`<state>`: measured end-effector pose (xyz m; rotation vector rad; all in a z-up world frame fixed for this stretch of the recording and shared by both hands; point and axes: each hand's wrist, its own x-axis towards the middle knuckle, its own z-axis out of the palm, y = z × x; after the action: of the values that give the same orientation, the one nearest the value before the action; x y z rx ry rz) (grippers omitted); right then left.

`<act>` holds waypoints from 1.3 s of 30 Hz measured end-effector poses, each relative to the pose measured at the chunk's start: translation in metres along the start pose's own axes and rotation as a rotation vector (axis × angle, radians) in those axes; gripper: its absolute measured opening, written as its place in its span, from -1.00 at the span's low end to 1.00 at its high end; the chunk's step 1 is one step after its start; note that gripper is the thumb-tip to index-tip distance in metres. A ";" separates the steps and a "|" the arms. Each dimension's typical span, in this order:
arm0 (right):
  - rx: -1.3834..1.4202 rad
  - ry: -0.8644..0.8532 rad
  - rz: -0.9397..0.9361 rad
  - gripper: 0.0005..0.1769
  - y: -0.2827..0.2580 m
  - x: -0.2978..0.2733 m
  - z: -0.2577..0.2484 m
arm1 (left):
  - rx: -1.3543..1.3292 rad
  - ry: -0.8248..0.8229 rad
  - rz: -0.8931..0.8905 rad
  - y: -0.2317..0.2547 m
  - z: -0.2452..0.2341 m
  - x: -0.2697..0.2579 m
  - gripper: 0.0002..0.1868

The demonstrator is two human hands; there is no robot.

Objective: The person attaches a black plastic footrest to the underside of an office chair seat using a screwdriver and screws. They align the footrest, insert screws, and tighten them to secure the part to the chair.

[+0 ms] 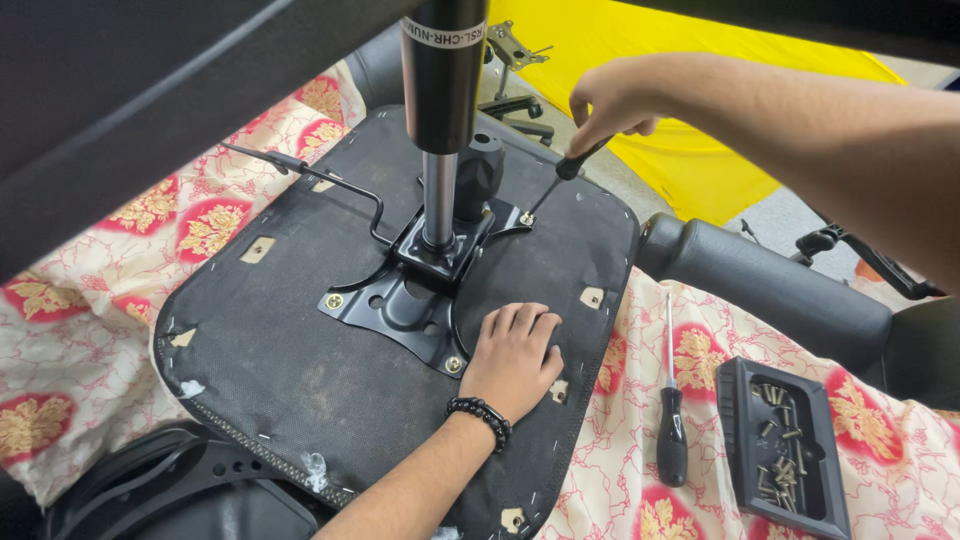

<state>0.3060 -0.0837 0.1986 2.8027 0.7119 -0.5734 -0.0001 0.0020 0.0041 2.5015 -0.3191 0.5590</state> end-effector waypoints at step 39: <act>0.599 -0.137 0.159 -0.56 -0.013 -0.019 -0.007 | 0.022 -0.013 -0.020 0.004 -0.005 0.002 -0.63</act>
<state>0.2860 -0.0785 0.2118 3.2635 0.3174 -1.0866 -0.0009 0.0017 0.0107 2.5277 -0.2936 0.5419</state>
